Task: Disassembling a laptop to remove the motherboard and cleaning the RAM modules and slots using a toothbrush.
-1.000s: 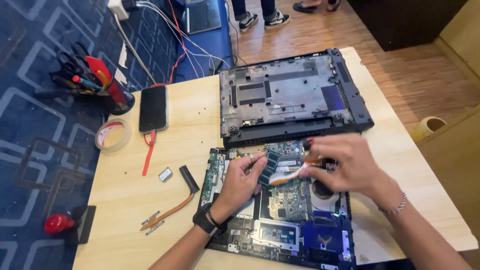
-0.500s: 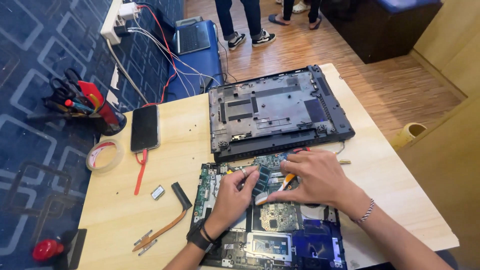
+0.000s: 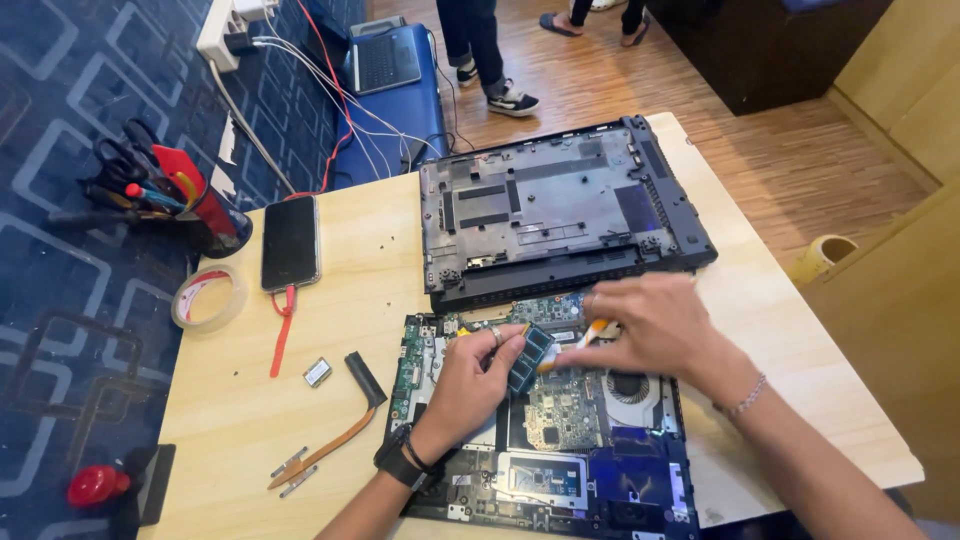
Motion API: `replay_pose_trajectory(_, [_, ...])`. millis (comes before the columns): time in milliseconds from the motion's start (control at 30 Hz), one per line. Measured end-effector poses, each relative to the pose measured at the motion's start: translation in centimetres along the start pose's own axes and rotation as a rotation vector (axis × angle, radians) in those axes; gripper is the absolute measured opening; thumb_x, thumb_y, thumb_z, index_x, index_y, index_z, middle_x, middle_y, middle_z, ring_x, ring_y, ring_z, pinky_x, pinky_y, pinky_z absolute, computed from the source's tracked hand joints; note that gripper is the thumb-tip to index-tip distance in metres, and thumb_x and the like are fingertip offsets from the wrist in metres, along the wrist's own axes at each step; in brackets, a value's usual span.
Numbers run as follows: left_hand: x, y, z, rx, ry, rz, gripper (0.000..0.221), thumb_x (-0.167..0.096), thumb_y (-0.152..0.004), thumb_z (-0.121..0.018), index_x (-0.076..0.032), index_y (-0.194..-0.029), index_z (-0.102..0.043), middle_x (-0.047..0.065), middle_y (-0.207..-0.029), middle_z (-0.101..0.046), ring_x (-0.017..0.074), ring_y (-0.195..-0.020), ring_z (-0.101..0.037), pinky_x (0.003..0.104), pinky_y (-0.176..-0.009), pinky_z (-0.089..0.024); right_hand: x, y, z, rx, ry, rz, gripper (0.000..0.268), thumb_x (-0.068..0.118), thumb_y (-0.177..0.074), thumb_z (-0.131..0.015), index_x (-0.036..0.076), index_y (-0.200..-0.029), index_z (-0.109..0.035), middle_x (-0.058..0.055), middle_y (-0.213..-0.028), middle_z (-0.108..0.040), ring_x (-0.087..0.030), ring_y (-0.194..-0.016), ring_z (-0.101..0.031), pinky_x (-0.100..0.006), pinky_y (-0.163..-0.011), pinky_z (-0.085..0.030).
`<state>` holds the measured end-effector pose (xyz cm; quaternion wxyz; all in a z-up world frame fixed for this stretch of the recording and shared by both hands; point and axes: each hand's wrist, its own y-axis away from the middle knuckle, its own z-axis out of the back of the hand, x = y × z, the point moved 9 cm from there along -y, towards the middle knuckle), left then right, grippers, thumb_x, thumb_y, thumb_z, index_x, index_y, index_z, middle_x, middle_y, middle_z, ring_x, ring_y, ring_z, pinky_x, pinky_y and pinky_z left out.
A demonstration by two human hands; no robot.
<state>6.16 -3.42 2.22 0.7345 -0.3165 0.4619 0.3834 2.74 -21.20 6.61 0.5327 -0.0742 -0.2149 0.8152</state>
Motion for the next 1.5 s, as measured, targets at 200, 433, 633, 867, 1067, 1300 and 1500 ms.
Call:
replay_pose_trajectory(200, [-0.6,0.5,0.2,-0.045,0.059,-0.074,0.023,-0.015,-0.099,-0.064,-0.003,-0.112,-0.079,0.019,-0.078,-0.077,0.0139,-0.079,-0.067,0.034,-0.069,-0.055,-0.7,1.7,2.3,-0.148,0.034,-0.062,0.059,0.08,-0.075,-0.073,0.023,-0.07,-0.061,0.006,-0.061,-0.052,-0.017,-0.055,-0.059,-0.026,-0.059,-0.047])
replay_pose_trajectory(433, [-0.2,0.5,0.0,-0.023,0.057,-0.089,0.025,-0.016,-0.101,-0.062,-0.001,-0.114,-0.078,0.021,-0.092,-0.079,0.0208,-0.095,-0.07,0.037,-0.073,-0.056,-1.1,0.8,0.6,-0.168,0.036,0.015,0.063,0.083,-0.074,-0.075,0.022,-0.065,-0.064,0.008,-0.056,-0.053,-0.015,-0.051,-0.057,-0.025,-0.056,-0.044])
replay_pose_trajectory(633, [-0.7,0.3,0.1,-0.002,0.049,-0.059,0.024,-0.015,-0.1,-0.062,-0.004,-0.114,-0.079,0.017,-0.083,-0.078,0.0097,-0.089,-0.06,0.032,-0.07,-0.055,2.0,0.9,1.6,-0.149,-0.035,0.048,0.067,0.088,-0.073,-0.07,0.022,-0.064,-0.065,0.009,-0.056,-0.057,-0.012,-0.049,-0.057,-0.024,-0.054,-0.043])
replay_pose_trajectory(867, [1.3,-0.2,0.1,0.005,0.077,0.0,0.028,-0.016,-0.102,-0.059,-0.002,-0.117,-0.078,0.014,-0.077,-0.076,0.0106,-0.079,-0.058,0.031,-0.068,-0.053,-0.4,0.4,2.7,-0.253,0.042,0.042,0.06,0.075,-0.08,-0.077,0.019,-0.067,-0.061,0.004,-0.057,-0.05,-0.017,-0.05,-0.057,-0.027,-0.054,-0.044])
replay_pose_trajectory(1067, [1.9,-0.7,-0.2,0.022,0.062,0.048,0.026,-0.017,-0.1,-0.063,-0.003,-0.114,-0.08,0.02,-0.066,-0.074,0.0101,-0.073,-0.057,0.031,-0.056,-0.052,1.9,0.2,0.8,-0.203,-0.061,0.09,0.065,0.087,-0.072,-0.071,0.024,-0.061,-0.061,0.01,-0.056,-0.054,-0.012,-0.052,-0.061,-0.025,-0.05,-0.043])
replay_pose_trajectory(1300, [3.2,-0.8,-0.3,0.007,0.155,0.129,0.029,-0.016,-0.1,-0.06,0.002,-0.117,-0.076,0.013,-0.049,-0.063,0.0123,-0.04,-0.057,0.021,-0.04,-0.045,-0.1,0.5,1.1,-0.163,-0.046,0.035,0.067,0.086,-0.075,-0.069,0.02,-0.064,-0.065,0.006,-0.055,-0.055,-0.012,-0.046,-0.055,-0.023,-0.051,-0.043])
replay_pose_trajectory(1500, [1.4,-0.4,-0.1,0.001,0.164,0.098,0.028,-0.016,-0.101,-0.06,0.0,-0.117,-0.076,0.015,-0.053,-0.065,0.0109,-0.05,-0.056,0.023,-0.044,-0.048,-0.6,0.2,0.9,-0.196,-0.02,0.041,0.066,0.085,-0.078,-0.069,0.02,-0.067,-0.066,0.005,-0.057,-0.054,-0.014,-0.047,-0.052,-0.024,-0.051,-0.041])
